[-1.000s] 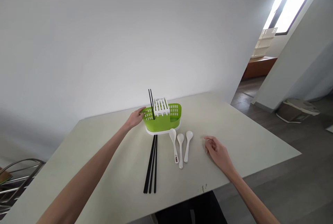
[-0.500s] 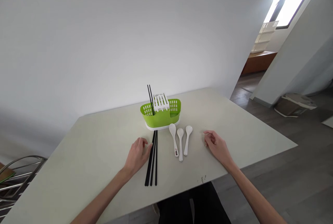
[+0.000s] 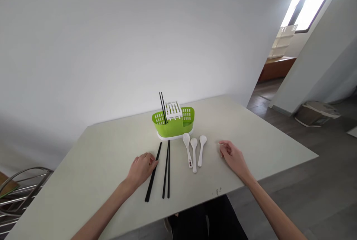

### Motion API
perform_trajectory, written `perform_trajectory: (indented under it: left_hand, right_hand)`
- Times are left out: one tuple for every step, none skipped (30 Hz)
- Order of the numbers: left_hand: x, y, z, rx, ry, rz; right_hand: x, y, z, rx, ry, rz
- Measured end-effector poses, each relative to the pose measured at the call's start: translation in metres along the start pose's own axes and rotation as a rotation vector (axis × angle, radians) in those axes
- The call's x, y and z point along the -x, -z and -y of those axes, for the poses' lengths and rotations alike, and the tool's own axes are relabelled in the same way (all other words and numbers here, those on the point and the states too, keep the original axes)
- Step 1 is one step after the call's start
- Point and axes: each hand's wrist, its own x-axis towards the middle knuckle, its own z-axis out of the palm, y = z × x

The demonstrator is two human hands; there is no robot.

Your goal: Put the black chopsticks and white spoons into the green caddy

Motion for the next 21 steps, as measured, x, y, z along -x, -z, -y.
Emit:
perform_trajectory:
  left_hand:
    - [0.001,0.008,0.002,-0.037,0.029,0.043]
    - [0.002,0.015,0.004,-0.084,0.057,0.078]
    - [0.003,0.022,0.005,-0.139,0.078,0.106]
    - [0.004,0.028,0.006,-0.202,0.092,0.128]
    - [0.005,0.032,0.007,-0.269,0.096,0.146]
    - [0.006,0.035,0.007,-0.334,0.094,0.162]
    - [0.007,0.038,0.008,-0.389,0.089,0.178]
    - [0.008,0.039,0.008,-0.431,0.083,0.189]
    - [0.008,0.040,0.008,-0.463,0.077,0.197]
    - [0.009,0.040,0.008,-0.485,0.073,0.201]
    - [0.009,0.040,0.008,-0.501,0.067,0.202]
    - [0.009,0.040,0.008,-0.514,0.059,0.202]
    - [0.008,0.040,0.009,-0.523,0.050,0.204]
    - [0.008,0.041,0.010,-0.529,0.047,0.205]
    - [0.007,0.042,0.011,-0.527,0.046,0.201]
    - [0.006,0.044,0.013,-0.519,0.049,0.191]
    - [0.005,0.047,0.015,-0.502,0.051,0.174]
    - [0.005,0.051,0.016,-0.473,0.053,0.147]
    - [0.004,0.056,0.018,-0.422,0.050,0.108]
    - [0.004,0.062,0.019,-0.345,0.041,0.062]
    - [0.004,0.069,0.019,-0.239,0.028,0.014]
  right_hand:
    - [0.000,0.000,0.000,-0.002,0.002,0.001]
    - [0.000,-0.001,-0.001,-0.005,0.004,0.003]
    - [0.000,-0.001,-0.002,-0.009,0.005,0.006]
    - [-0.001,-0.002,-0.002,-0.012,0.008,0.008]
    - [-0.001,-0.002,-0.003,-0.014,0.012,0.009]
    - [-0.001,-0.002,-0.004,-0.015,0.015,0.006]
    - [-0.001,-0.002,-0.004,-0.014,0.016,0.002]
    - [-0.001,-0.002,-0.004,-0.013,0.015,-0.001]
    - [-0.001,-0.002,-0.005,-0.015,0.014,-0.005]
    - [-0.002,-0.003,-0.005,-0.017,0.013,-0.008]
    - [-0.002,-0.003,-0.006,-0.017,0.014,-0.010]
    - [-0.002,-0.004,-0.006,-0.015,0.018,-0.010]
    - [-0.002,-0.004,-0.006,-0.012,0.024,-0.007]
    - [-0.002,-0.005,-0.007,-0.007,0.032,-0.004]
    - [-0.002,-0.005,-0.007,-0.004,0.038,0.000]
    - [-0.002,-0.006,-0.008,-0.003,0.043,0.002]
    - [-0.002,-0.005,-0.008,-0.005,0.047,0.006]
    - [-0.003,-0.005,-0.008,-0.008,0.047,0.009]
    - [-0.003,-0.004,-0.008,-0.011,0.044,0.011]
    - [-0.003,-0.003,-0.007,-0.017,0.041,0.012]
    - [-0.003,-0.002,-0.005,-0.027,0.038,0.013]
